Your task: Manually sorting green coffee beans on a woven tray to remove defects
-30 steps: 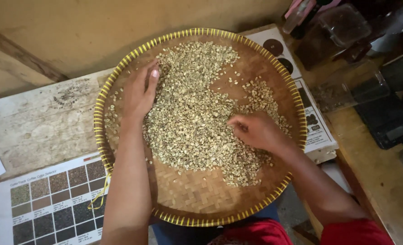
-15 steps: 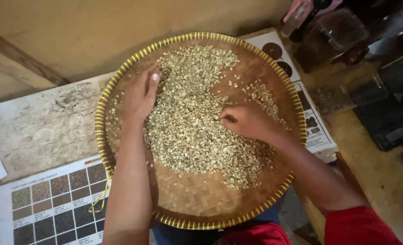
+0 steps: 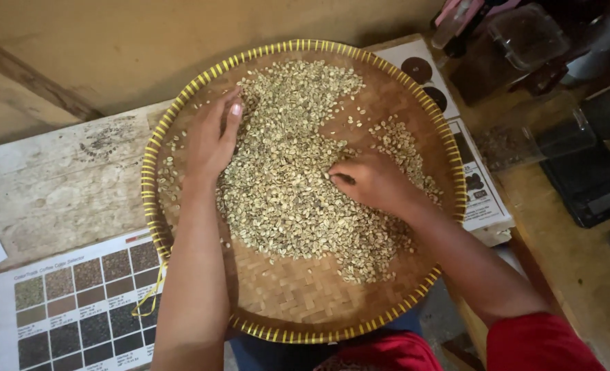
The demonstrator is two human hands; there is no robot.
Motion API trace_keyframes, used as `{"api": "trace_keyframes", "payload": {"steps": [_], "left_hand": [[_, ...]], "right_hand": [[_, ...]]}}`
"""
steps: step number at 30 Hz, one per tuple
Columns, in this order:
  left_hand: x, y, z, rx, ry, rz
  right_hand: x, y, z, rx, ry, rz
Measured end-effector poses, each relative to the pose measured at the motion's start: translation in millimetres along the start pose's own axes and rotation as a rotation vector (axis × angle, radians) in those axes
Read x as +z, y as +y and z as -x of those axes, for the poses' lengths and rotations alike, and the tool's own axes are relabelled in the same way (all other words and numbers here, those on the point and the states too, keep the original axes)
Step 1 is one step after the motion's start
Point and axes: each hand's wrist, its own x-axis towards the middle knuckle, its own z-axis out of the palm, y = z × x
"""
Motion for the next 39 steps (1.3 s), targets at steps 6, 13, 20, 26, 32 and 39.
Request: {"api": "trace_keyframes", "payload": {"steps": [6,13,20,26,32,39], "left_hand": [[-4,11,4,-0.012,-0.004,-0.016],[-2,2,-1,-0.007,-0.032,-0.023],[-4,10,1,-0.078,-0.045,0.011],[-3,11,1,-0.114,-0.064,0.006],[0,9,4,-0.201,-0.082,-0.002],[3,5,0,-0.191,-0.118,-0.039]], "right_hand": [[-7,-4,3,0.003,0.012,-0.076],[4,33,4,0.572,-0.065,-1.388],[8,41,1,0.539,-0.156,-1.853],[22,46,3,0.509,-0.231,-1.887],[5,18,2,0.602,-0.223,-1.700],[-89,8,42,0.582,-0.007,-0.881]]}}
